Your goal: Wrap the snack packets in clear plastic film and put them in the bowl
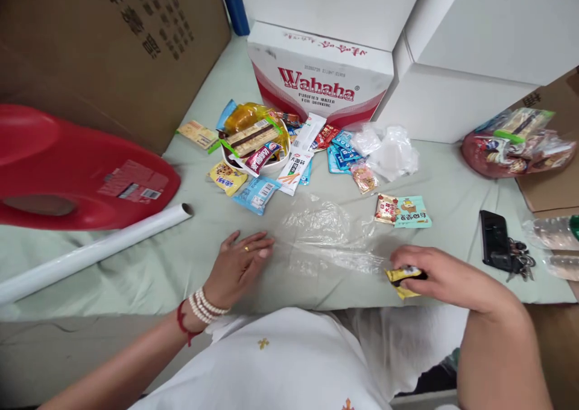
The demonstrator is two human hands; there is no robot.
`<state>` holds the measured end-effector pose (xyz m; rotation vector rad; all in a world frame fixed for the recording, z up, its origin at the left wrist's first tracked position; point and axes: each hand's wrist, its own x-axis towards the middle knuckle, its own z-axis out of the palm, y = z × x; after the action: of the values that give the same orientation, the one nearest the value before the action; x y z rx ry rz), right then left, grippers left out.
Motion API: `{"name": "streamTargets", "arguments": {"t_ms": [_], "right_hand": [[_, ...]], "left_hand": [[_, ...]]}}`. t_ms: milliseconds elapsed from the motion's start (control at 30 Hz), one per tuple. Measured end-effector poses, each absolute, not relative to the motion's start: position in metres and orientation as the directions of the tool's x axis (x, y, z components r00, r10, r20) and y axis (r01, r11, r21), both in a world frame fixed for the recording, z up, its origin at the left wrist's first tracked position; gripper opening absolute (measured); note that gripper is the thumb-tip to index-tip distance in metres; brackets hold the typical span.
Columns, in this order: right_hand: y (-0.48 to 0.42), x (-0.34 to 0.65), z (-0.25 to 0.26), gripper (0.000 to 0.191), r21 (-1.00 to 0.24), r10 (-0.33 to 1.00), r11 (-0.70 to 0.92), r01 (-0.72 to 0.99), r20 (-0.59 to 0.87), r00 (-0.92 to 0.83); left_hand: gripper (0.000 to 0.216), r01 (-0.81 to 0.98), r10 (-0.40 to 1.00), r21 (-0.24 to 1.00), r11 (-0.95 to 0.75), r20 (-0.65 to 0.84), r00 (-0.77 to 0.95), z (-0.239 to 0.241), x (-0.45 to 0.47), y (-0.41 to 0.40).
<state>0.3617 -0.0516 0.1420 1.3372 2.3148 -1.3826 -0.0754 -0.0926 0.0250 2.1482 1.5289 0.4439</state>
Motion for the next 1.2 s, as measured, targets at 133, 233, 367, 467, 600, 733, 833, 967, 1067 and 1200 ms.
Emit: {"name": "streamTargets", "arguments": {"t_ms": [133, 233, 367, 467, 600, 733, 833, 967, 1067, 1200], "right_hand": [[-0.045, 0.360, 0.174, 0.017, -0.618, 0.685, 0.198, 0.761, -0.468, -0.558], [-0.044, 0.325, 0.163, 0.019, -0.692, 0.691, 0.206, 0.692, -0.398, -0.604], [-0.054, 0.296, 0.128, 0.022, -0.796, 0.486, 0.184, 0.576, -0.436, -0.758], [-0.063, 0.324, 0.117, 0.034, -0.832, 0.454, 0.017, 0.555, -0.488, -0.745], [-0.043, 0.390, 0.108, 0.048, -0.719, 0.908, -0.248, 0.649, -0.406, -0.104], [0.011, 0.424, 0.084, 0.063, -0.597, 0.951, -0.271, 0.755, -0.288, 0.114], [0.041, 0.432, 0.072, 0.080, -0.490, 0.936, -0.235, 0.840, -0.348, 0.058], [0.043, 0.438, 0.074, 0.077, -0.408, 0.884, -0.281, 0.869, -0.463, 0.068], [0.023, 0.436, 0.082, 0.057, -0.382, 0.866, -0.245, 0.891, -0.500, 0.024], [-0.016, 0.432, 0.110, 0.050, -0.409, 0.930, -0.160, 0.898, -0.368, -0.002]], "left_hand": [[0.036, 0.873, 0.955, 0.387, -0.296, 0.145, 0.259, 0.024, -0.051, -0.090], [0.024, 0.867, 0.901, 0.285, -0.408, 0.281, 0.332, 0.023, -0.037, -0.084], [0.039, 0.688, 0.756, 0.316, -0.653, 0.224, 0.615, 0.024, -0.034, -0.068], [0.025, 0.674, 0.782, 0.435, -0.598, 0.132, 0.609, 0.027, -0.040, -0.059], [0.028, 0.745, 0.873, 0.475, -0.469, 0.117, 0.474, 0.029, -0.041, -0.059], [0.026, 0.816, 0.885, 0.364, -0.449, 0.052, 0.463, 0.032, -0.029, -0.062], [0.028, 0.833, 0.880, 0.324, -0.448, -0.002, 0.474, 0.033, -0.025, -0.066], [0.056, 0.840, 0.873, 0.317, -0.441, -0.066, 0.483, 0.030, -0.027, -0.072], [0.068, 0.839, 0.865, 0.332, -0.431, -0.111, 0.489, 0.026, -0.028, -0.074], [0.079, 0.829, 0.840, 0.341, -0.443, -0.165, 0.517, 0.025, -0.030, -0.070]]}}
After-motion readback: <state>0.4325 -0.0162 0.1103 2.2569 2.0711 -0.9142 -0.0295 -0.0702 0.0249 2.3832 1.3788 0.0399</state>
